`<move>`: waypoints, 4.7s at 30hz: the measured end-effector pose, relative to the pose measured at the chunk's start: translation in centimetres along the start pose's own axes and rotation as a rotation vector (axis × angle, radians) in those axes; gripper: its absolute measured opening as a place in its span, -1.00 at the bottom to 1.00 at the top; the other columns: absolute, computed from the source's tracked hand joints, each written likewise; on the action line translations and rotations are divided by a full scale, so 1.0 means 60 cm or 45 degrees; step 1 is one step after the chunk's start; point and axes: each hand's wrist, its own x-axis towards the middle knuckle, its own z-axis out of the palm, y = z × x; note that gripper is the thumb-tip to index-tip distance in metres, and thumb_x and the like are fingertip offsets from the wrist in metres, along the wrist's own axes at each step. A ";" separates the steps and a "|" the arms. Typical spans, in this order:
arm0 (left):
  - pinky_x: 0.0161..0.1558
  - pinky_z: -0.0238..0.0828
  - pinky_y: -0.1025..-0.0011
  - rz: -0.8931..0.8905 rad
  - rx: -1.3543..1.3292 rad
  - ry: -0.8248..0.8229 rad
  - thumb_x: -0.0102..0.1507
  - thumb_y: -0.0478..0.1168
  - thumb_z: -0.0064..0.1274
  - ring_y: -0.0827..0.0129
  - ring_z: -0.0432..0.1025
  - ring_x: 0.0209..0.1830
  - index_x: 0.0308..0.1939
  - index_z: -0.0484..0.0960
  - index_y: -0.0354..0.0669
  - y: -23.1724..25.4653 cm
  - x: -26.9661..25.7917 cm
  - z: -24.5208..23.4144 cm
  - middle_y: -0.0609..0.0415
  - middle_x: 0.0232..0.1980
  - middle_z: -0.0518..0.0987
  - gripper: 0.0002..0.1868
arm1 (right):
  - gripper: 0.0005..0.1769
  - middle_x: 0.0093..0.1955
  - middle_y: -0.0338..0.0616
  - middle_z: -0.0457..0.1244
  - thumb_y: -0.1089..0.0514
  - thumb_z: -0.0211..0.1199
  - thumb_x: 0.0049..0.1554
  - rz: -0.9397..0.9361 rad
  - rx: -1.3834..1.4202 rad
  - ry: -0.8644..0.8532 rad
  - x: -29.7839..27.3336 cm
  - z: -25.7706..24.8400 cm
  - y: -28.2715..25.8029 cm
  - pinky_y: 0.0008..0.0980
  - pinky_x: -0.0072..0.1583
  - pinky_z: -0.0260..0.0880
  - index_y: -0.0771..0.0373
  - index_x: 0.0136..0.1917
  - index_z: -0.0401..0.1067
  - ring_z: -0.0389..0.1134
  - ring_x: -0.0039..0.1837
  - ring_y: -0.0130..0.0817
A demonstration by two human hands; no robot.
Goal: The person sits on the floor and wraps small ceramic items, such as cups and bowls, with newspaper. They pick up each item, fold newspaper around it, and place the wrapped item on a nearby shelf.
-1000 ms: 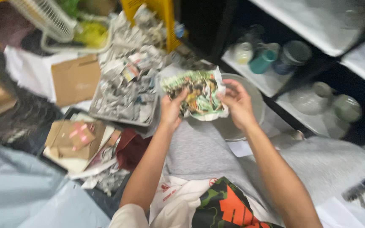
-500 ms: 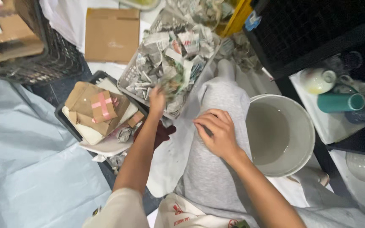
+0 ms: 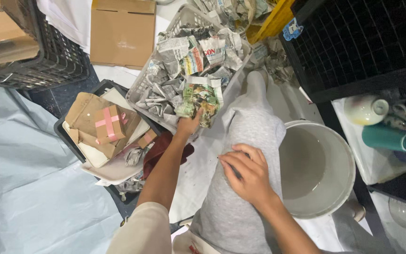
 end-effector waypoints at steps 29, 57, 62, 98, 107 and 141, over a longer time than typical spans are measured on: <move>0.22 0.37 0.08 0.075 0.862 0.369 0.08 -0.33 0.21 -0.12 0.35 0.30 0.04 0.69 -0.21 -0.009 0.066 -0.268 -0.18 0.34 0.41 -0.59 | -0.87 -0.08 -0.31 0.43 0.24 0.42 0.04 0.034 0.047 0.043 -0.006 -0.014 0.023 -0.28 0.20 0.27 0.17 -0.08 0.60 0.34 0.22 -0.28; 0.44 0.12 0.16 -0.283 0.431 -0.325 0.13 0.58 -0.16 -0.12 0.24 0.49 0.47 0.22 -0.39 0.010 0.115 -0.249 -0.40 0.44 0.34 0.19 | -0.88 -0.08 -0.31 0.44 0.23 0.42 0.05 0.041 0.040 0.065 -0.012 -0.012 0.023 -0.28 0.19 0.28 0.17 -0.08 0.61 0.34 0.22 -0.30; 0.46 -0.16 0.04 -0.563 0.269 -0.124 0.27 0.60 -0.45 -0.14 0.08 0.52 0.47 0.18 -0.36 -0.010 0.147 -0.224 -0.41 0.46 0.24 0.12 | -0.88 -0.07 -0.33 0.44 0.21 0.43 0.06 0.060 0.043 0.055 -0.009 -0.014 0.025 -0.29 0.21 0.27 0.15 -0.08 0.61 0.33 0.24 -0.31; -0.21 0.42 0.58 0.045 -0.943 -0.074 0.41 -0.20 -0.02 0.63 0.47 -0.23 0.04 0.58 -0.29 0.296 -0.229 -0.224 0.22 -0.14 0.65 -0.77 | -0.50 0.23 -0.12 0.35 0.09 0.45 0.02 0.285 0.242 -0.099 -0.031 -0.029 0.012 -0.12 0.37 0.17 0.21 0.22 0.50 0.23 0.39 -0.14; 0.16 0.41 0.41 0.354 -0.503 -0.520 0.52 -0.17 -0.22 0.31 0.49 0.10 0.25 0.47 -0.32 0.504 -0.332 -0.157 -0.10 0.07 0.62 -0.67 | -0.68 0.26 -0.05 0.35 0.40 0.31 0.19 0.717 1.119 0.391 -0.154 -0.062 0.021 -0.35 0.35 0.34 0.45 0.22 0.44 0.36 0.29 -0.33; 0.29 0.39 0.04 -0.896 -1.723 -1.579 0.45 -0.06 -0.17 0.04 0.49 0.22 0.35 0.42 -0.37 0.556 -0.349 0.061 -0.20 0.26 0.55 -0.49 | -0.76 0.31 0.00 0.26 0.49 0.34 -0.06 0.484 0.719 0.677 -0.387 -0.300 0.111 -0.23 0.41 0.36 0.21 -0.17 0.57 0.34 0.34 -0.21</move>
